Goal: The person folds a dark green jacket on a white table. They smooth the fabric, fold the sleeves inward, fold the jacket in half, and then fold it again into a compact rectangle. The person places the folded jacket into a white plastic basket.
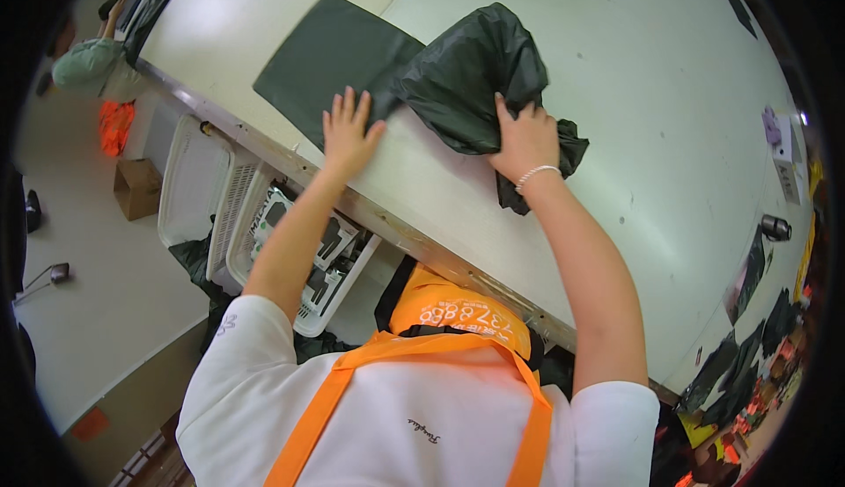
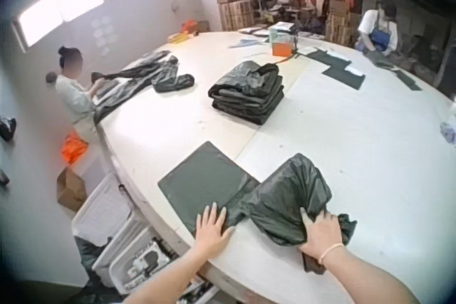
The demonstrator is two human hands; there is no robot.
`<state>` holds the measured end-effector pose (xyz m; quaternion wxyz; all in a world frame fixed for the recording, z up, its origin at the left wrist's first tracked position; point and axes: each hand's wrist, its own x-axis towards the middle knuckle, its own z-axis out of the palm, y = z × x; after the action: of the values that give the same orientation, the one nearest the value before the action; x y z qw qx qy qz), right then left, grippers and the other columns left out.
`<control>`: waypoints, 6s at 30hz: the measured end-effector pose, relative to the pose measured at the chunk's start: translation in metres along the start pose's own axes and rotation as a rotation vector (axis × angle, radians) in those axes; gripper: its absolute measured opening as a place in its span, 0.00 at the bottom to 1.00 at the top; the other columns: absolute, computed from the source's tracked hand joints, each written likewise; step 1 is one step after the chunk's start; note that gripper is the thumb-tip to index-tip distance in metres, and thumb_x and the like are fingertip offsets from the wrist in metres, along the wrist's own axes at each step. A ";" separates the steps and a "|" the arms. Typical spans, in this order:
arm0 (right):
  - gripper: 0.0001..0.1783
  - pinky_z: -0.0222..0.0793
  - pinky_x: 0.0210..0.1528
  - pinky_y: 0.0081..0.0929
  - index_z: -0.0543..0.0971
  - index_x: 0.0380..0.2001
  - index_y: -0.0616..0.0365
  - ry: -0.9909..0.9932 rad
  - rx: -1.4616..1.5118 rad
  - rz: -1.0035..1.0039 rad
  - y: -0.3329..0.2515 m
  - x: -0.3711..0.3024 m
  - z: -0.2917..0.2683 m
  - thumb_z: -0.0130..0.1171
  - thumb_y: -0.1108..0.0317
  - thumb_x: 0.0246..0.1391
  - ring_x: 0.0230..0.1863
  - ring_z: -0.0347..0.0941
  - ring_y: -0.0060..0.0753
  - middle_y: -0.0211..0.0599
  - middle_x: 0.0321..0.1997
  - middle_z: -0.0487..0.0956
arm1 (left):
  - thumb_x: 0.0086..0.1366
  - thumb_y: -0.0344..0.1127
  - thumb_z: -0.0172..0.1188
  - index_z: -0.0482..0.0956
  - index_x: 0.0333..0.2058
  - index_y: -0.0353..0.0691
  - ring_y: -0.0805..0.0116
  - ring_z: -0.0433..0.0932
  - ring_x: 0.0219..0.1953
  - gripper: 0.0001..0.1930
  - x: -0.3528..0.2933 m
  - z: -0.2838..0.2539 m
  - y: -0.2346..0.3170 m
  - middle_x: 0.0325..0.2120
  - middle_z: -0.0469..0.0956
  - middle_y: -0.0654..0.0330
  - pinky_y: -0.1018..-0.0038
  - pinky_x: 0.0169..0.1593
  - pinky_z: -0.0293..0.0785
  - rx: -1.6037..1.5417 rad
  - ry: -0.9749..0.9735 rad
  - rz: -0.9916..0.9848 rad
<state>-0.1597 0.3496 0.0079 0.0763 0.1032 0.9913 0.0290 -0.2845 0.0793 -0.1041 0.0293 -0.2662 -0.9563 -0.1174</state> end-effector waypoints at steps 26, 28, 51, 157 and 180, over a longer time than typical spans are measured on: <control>0.36 0.68 0.48 0.34 0.74 0.47 0.66 0.211 0.842 0.656 0.106 -0.408 0.021 0.71 0.68 0.28 0.43 0.72 0.50 0.53 0.39 0.75 | 0.52 0.40 0.64 0.75 0.30 0.44 0.63 0.70 0.34 0.10 -0.096 0.025 0.255 0.30 0.72 0.64 0.69 0.38 0.62 -0.428 0.096 0.423; 0.37 0.68 0.48 0.34 0.74 0.47 0.66 0.201 0.844 0.632 0.108 -0.405 0.018 0.71 0.68 0.27 0.43 0.72 0.51 0.53 0.39 0.75 | 0.52 0.41 0.63 0.75 0.30 0.45 0.63 0.70 0.34 0.10 -0.095 0.032 0.254 0.29 0.71 0.65 0.69 0.37 0.63 -0.411 0.105 0.437; 0.37 0.66 0.49 0.33 0.76 0.50 0.50 -0.312 0.953 -0.105 0.112 -0.257 0.044 0.71 0.51 0.32 0.42 0.71 0.45 0.48 0.42 0.74 | 0.58 0.32 0.56 0.74 0.44 0.38 0.76 0.71 0.29 0.14 -0.050 -0.039 0.185 0.29 0.74 0.66 0.78 0.34 0.69 -1.083 -0.175 -0.096; 0.33 0.48 0.65 0.35 0.66 0.57 0.58 -0.104 0.679 0.309 0.074 -0.120 0.075 0.38 0.45 0.57 0.64 0.55 0.47 0.50 0.65 0.59 | 0.67 0.50 0.44 0.60 0.59 0.51 0.65 0.66 0.57 0.24 -0.162 0.045 0.302 0.57 0.65 0.64 0.61 0.57 0.66 -2.002 -0.682 -0.865; 0.14 0.74 0.46 0.30 0.68 0.48 0.63 0.358 2.384 0.671 0.055 -0.247 0.089 0.47 0.70 0.60 0.40 0.75 0.30 0.37 0.43 0.75 | 0.43 0.42 0.68 0.67 0.55 0.47 0.50 0.61 0.57 0.36 -0.131 -0.169 0.342 0.57 0.63 0.50 0.53 0.59 0.53 -0.269 -0.007 0.768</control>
<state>0.1045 0.3549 -0.0397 -0.2112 0.3500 0.3218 -0.8540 0.0032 0.2574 0.1163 0.0327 -0.6058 -0.7636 -0.2209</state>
